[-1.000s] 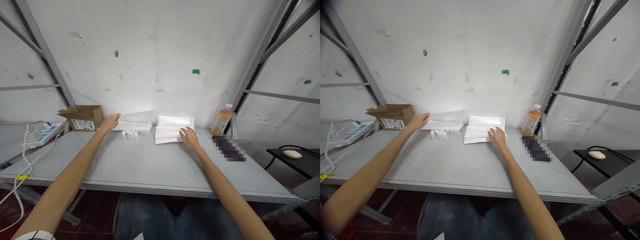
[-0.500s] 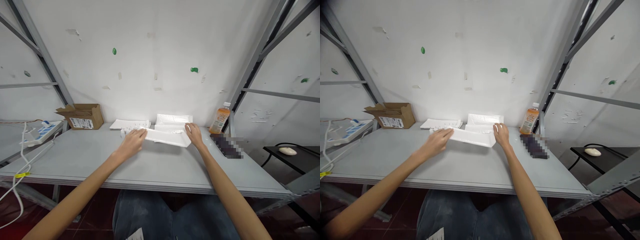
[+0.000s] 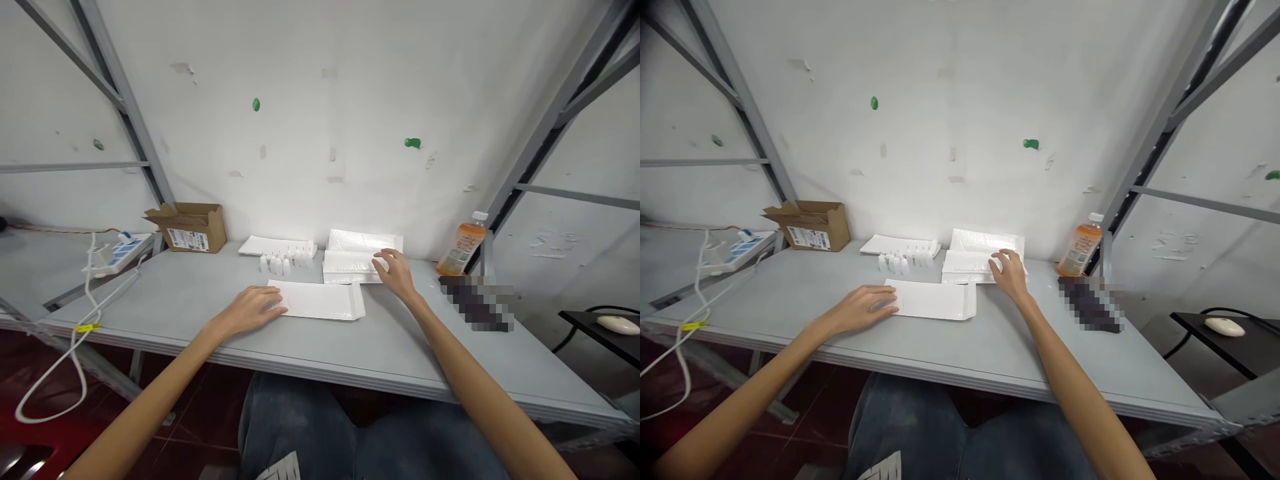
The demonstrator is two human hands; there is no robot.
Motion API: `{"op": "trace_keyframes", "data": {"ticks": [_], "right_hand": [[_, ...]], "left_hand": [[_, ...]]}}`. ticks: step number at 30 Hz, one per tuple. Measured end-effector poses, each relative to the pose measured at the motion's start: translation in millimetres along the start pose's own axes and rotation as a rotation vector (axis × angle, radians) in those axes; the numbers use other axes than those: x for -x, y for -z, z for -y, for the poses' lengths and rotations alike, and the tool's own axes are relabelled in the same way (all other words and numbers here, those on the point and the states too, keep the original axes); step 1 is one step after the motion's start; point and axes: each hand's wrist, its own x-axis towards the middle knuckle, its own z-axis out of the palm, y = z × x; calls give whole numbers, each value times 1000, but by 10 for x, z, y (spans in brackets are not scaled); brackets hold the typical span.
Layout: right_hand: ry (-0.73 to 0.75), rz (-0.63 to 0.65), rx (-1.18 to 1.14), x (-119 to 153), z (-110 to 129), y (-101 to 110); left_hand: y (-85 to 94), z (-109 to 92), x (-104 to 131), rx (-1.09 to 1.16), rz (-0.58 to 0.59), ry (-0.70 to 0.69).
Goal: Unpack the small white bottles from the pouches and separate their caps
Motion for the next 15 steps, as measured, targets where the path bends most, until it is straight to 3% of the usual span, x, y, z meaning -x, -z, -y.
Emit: {"op": "trace_keyframes", "data": {"ticks": [3,6,10,15], "right_hand": [[86,53,-67,-131,399,-84],[140,243,-132,-297,939,-250],[195,419,-63,-473,1616,-564],[250,476,107,-592,2004,-894]], "left_hand": [[-48,225,174,42,-53,81],[-102,410,272,99,-126,139],[-141,488,295,167,-191,133],[-169,482,300,183,-192,122]]}}
